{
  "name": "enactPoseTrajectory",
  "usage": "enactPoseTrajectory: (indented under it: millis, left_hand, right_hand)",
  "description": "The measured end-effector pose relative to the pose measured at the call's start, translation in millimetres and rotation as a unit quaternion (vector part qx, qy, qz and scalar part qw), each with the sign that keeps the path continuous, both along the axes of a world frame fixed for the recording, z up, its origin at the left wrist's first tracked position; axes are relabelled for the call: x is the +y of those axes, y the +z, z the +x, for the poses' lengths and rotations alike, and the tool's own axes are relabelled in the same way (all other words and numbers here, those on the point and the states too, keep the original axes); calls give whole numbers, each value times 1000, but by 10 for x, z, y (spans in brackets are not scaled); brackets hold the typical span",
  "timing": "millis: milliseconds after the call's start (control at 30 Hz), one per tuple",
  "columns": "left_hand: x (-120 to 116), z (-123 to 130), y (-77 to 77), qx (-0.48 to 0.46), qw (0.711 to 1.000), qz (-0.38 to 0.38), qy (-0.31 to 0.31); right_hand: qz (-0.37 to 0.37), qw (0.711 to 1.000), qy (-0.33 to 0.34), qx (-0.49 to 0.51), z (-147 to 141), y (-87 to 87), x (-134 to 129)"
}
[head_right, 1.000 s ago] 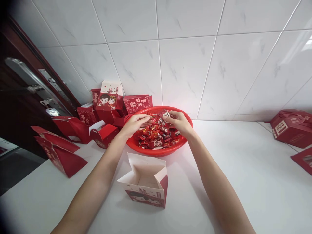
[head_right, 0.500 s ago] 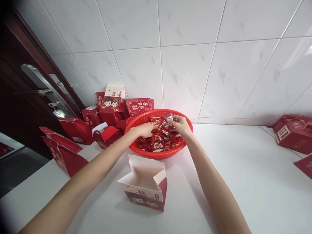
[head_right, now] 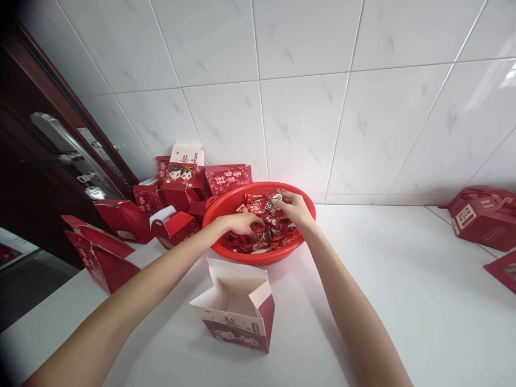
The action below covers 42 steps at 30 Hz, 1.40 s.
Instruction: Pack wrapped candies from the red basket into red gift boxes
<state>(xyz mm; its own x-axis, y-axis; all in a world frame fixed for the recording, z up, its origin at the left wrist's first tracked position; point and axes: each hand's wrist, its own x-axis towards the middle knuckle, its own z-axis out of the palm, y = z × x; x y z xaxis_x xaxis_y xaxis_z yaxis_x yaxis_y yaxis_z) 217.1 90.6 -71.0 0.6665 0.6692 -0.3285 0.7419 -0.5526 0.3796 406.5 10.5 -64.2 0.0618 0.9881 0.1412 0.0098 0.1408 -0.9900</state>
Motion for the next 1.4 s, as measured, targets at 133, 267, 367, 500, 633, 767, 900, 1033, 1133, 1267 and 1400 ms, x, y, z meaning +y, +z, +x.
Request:
enactPoseTrajectory:
  millis: [133, 267, 367, 500, 633, 767, 900, 1033, 1133, 1267, 1400]
  left_hand:
    - [-42, -41, 66, -154, 983, -94, -37]
    - [-139, -51, 156, -280, 945, -166, -6]
    - [-176, -50, 194, -294, 937, -186, 9]
    - [-183, -53, 211, -309, 932, -188, -14]
    - [-173, -72, 208, -291, 935, -201, -21]
    - [-155, -94, 181, -287, 936, -204, -7]
    - [-139, -99, 144, -288, 936, -201, 25]
    - [-124, -93, 121, -294, 928, -222, 57]
    - [-113, -87, 115, -293, 921, -244, 78]
    - [-105, -76, 119, -294, 918, -246, 96]
    - [-107, -53, 135, -308, 909, -263, 102]
  right_hand:
    - [14, 1000, -5, -3, 11, -21, 21]
    - [-1, 1000, -3, -10, 18, -26, 25]
    - [4, 1000, -7, 0, 20, -18, 19]
    - [7, 1000, -7, 7, 30, -23, 27]
    - [5, 1000, -18, 0, 47, -46, 53]
    - [3, 1000, -20, 16, 51, -54, 66]
    - [-1, 999, -18, 33, 48, -54, 70]
    - [2, 999, -10, 40, 46, -52, 63]
    - [-1, 1000, 3, 31, 47, -43, 47]
    - [-9, 1000, 4, 26, 47, -33, 37]
    - [-11, 999, -9, 33, 44, -37, 46]
